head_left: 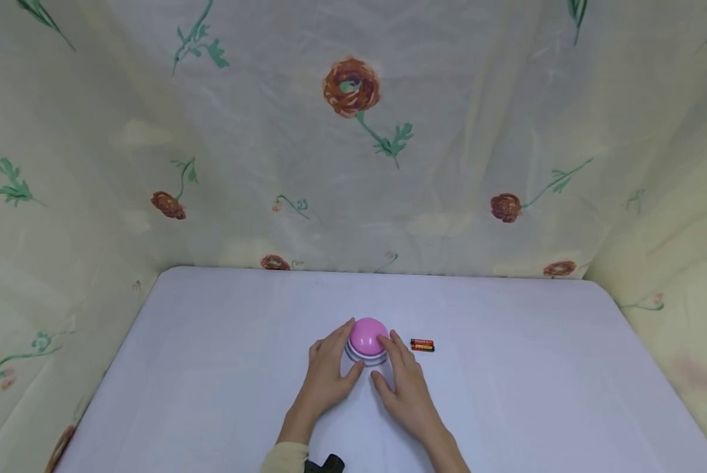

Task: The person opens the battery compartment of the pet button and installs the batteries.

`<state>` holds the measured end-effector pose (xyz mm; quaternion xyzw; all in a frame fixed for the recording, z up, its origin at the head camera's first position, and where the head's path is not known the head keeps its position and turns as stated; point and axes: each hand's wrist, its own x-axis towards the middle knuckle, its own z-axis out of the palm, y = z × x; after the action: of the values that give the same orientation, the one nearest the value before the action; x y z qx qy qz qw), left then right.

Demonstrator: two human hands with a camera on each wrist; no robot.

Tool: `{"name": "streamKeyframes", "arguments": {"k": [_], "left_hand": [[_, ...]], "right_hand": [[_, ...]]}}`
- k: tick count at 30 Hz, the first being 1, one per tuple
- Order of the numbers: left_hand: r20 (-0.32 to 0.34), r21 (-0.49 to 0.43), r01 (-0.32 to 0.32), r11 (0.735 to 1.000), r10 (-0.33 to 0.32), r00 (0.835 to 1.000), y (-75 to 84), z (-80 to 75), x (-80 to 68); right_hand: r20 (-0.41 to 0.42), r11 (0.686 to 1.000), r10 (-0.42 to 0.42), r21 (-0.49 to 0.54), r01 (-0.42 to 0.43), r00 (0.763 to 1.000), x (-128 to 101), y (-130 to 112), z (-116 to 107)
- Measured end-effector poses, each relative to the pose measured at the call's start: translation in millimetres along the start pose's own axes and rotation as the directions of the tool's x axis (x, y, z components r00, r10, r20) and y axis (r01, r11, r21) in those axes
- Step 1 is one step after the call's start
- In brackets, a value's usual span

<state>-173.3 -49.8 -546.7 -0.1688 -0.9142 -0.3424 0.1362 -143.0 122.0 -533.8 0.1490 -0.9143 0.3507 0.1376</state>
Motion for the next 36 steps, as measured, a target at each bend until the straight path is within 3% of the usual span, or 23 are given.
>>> {"name": "streamKeyframes", "arguments": {"k": [6,13,20,30,36], "left_hand": [[0.006,0.009,0.036,0.999,-0.036,0.999,0.7,2.9,-13.2],[-0.042,-0.018,0.058,0.998,-0.058,0.997,-1.7,4.3,-28.7],[-0.059,-0.055,0.041,0.998,-0.044,0.997,1.5,2.1,-19.0],[-0.083,-0.104,0.043,0.994,-0.052,0.995,1.7,1.6,-7.7],[-0.138,-0.112,-0.020,0.994,0.004,0.990,-0.5,2.9,1.2]], "right_hand": [[0.009,1.000,0.023,0.020,-0.023,1.000,-9,-1,9],[-0.017,0.998,-0.039,0.046,0.039,0.999,-21,0,15],[-0.069,0.994,-0.090,0.060,0.094,0.994,-14,6,12],[-0.076,0.991,-0.113,0.064,0.118,0.991,-5,11,8],[-0.078,0.991,-0.116,0.058,0.121,0.990,2,13,6]]}}
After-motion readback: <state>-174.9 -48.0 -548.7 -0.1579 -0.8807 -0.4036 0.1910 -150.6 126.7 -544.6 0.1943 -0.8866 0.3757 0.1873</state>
